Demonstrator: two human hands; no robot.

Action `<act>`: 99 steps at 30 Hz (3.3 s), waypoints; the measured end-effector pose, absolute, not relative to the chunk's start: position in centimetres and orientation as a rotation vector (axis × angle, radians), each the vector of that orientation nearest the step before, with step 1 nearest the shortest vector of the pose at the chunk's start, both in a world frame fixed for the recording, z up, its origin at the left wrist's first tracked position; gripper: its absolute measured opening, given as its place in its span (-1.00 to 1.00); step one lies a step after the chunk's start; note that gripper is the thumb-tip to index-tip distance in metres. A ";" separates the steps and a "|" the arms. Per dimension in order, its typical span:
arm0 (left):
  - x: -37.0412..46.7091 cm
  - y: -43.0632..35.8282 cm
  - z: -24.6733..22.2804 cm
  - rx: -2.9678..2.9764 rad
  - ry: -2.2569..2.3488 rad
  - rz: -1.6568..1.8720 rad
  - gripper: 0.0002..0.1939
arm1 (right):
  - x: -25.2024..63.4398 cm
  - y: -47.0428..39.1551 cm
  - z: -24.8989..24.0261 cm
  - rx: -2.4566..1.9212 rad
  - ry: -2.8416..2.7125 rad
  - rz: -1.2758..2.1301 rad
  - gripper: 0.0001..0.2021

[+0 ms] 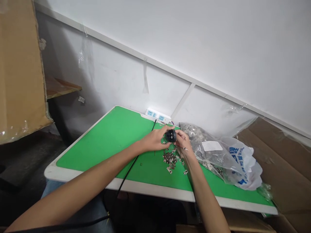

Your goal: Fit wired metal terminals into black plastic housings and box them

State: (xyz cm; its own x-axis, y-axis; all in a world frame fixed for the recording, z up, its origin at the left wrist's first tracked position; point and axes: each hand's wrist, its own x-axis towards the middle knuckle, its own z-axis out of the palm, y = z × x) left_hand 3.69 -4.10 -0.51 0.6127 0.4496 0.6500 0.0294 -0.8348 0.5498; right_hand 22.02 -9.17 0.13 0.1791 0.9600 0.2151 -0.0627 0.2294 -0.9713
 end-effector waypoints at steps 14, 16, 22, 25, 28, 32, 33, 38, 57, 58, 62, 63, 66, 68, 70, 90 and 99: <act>3.6 -3.8 -0.7 2.397 0.375 1.175 -0.35 | 20.4 -9.3 -0.4 -1.006 -1.058 0.868 -0.69; 3.5 -3.7 -0.7 2.394 0.368 1.168 -0.35 | 20.6 -9.4 -0.3 -1.017 -1.090 0.882 -0.68; 3.5 -3.6 -1.0 2.409 0.352 1.147 -0.34 | 21.4 -9.7 -0.3 -1.089 -1.166 0.898 -0.68; 3.5 -3.5 -1.0 2.395 0.349 1.142 -0.33 | 21.9 -9.7 -0.4 -1.118 -1.204 0.892 -0.69; 3.6 -3.5 -0.9 2.384 0.345 1.129 -0.32 | 22.5 -9.5 -0.4 -1.133 -1.214 0.905 -0.69; 3.8 -3.5 -0.6 2.339 0.376 1.124 -0.32 | 23.0 -9.3 -0.3 -1.126 -1.187 0.922 -0.69; 3.9 -3.6 -0.6 2.325 0.386 1.135 -0.32 | 23.1 -9.3 -0.3 -1.136 -1.203 0.892 -0.69; 4.1 -3.8 -0.6 2.321 0.397 1.243 -0.37 | 22.8 -9.5 -0.6 -1.281 -1.264 0.367 -0.63; 5.1 -4.1 -2.1 2.290 0.286 1.441 -0.36 | 20.8 -8.1 -3.1 -1.095 -1.036 0.603 -0.33; 5.0 -4.1 -2.1 2.304 0.274 1.451 -0.36 | 20.5 -8.0 -3.1 -1.042 -1.018 0.671 -0.35; 4.9 -4.1 -2.0 2.356 0.256 1.480 -0.34 | 19.5 -7.8 -2.7 -0.927 -0.894 0.821 -0.41; 4.9 -4.1 -1.9 2.370 0.256 1.484 -0.33 | 19.3 -7.9 -2.4 -0.922 -0.869 0.841 -0.42; 4.8 -3.9 -1.7 2.424 0.214 1.506 -0.35 | 19.1 -8.2 -1.7 -0.901 -0.858 0.958 -0.47; 4.7 -3.6 -1.7 2.467 0.171 1.513 -0.36 | 19.1 -8.4 -1.2 -0.878 -0.893 1.042 -0.53; 4.6 -3.4 -1.8 2.502 0.143 1.512 -0.34 | 19.2 -8.4 -1.0 -0.864 -0.925 1.093 -0.57; 4.3 -2.4 -2.6 2.396 0.339 1.588 -0.42 | 22.2 -7.4 -1.6 -0.770 -0.535 1.179 -0.74; 5.2 -4.9 -1.8 2.313 0.423 1.492 -0.57 | 20.3 -7.9 -0.7 -0.765 -0.642 1.010 -0.62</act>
State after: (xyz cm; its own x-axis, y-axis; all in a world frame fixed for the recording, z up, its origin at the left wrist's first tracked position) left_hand 5.20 -4.88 -1.75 0.3990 0.4316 0.8090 0.0574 -0.8923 0.4477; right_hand 20.26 -7.91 -0.69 0.3962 0.9101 0.1212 -0.4962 0.3233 -0.8058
